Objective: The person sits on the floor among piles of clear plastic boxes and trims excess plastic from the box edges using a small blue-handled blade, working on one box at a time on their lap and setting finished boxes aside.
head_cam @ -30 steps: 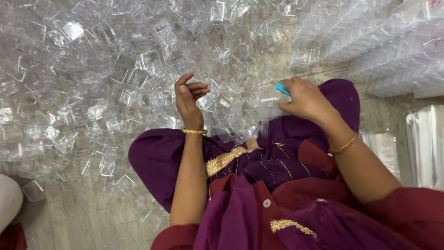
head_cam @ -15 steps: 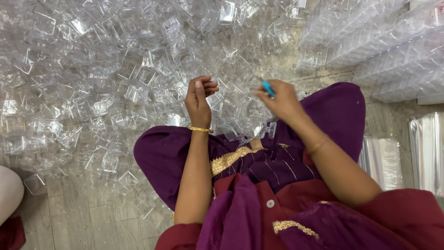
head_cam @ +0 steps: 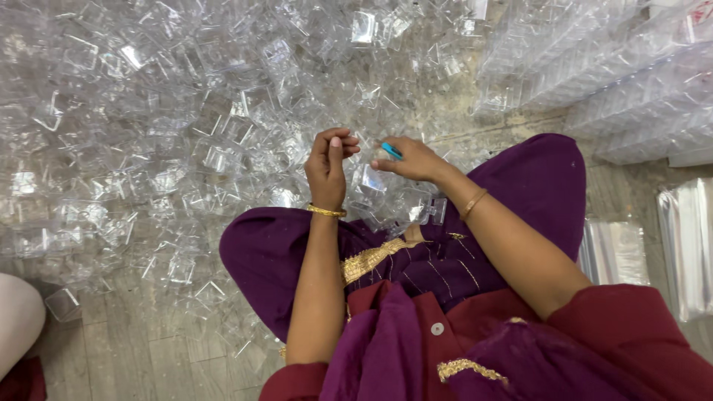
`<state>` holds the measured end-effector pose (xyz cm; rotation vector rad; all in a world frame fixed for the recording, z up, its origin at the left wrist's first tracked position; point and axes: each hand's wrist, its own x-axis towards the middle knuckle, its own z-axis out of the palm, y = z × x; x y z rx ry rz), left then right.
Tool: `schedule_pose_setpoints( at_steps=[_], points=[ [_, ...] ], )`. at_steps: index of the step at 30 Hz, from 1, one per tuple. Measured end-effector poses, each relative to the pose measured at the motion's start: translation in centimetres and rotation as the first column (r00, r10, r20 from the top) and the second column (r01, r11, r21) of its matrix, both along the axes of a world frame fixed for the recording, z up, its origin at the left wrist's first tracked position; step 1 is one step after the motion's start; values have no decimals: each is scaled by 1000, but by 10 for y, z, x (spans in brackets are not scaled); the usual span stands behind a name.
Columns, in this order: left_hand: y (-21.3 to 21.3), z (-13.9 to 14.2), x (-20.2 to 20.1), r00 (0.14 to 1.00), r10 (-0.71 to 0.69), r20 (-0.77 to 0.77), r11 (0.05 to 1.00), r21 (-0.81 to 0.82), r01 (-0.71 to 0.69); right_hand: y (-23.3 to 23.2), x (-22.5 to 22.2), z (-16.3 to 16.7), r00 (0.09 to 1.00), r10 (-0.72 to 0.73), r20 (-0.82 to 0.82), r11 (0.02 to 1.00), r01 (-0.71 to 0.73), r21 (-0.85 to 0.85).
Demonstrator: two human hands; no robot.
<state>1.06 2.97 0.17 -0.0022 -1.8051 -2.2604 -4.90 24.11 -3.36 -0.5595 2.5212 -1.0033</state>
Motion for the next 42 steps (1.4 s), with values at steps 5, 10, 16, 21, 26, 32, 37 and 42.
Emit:
schedule_pose_setpoints(
  at_steps=[5,10,16,21,26,32,37,42],
  points=[
    [-9,-4,2,998,41,39,999,10,-41,25,7,31,994,-107,-25,967,109,230],
    [-3,-11,-8,989,-36,141,999,34,31,56,4,67,426,-346,836,585,794,-163],
    [7,-2,-7,932,-309,189,940,-86,329,28,14,68,701,-291,651,596,665,-450],
    [9,-4,-12,919,-329,216,911,-185,369,9,21,87,936,-351,-33,803,282,-525],
    [17,-28,-24,980,-198,31,951,-237,200,-12,35,104,911,-326,-254,896,212,-390],
    [2,-34,-33,981,-129,145,990,-46,137,-5,38,112,926,-309,-216,867,182,-464],
    [2,-18,-28,974,-204,104,978,-21,207,15,42,119,917,-248,-312,948,163,-274],
    [7,-10,-26,959,-251,132,963,-64,261,21,38,118,929,-288,-230,934,220,-281]
  ],
)
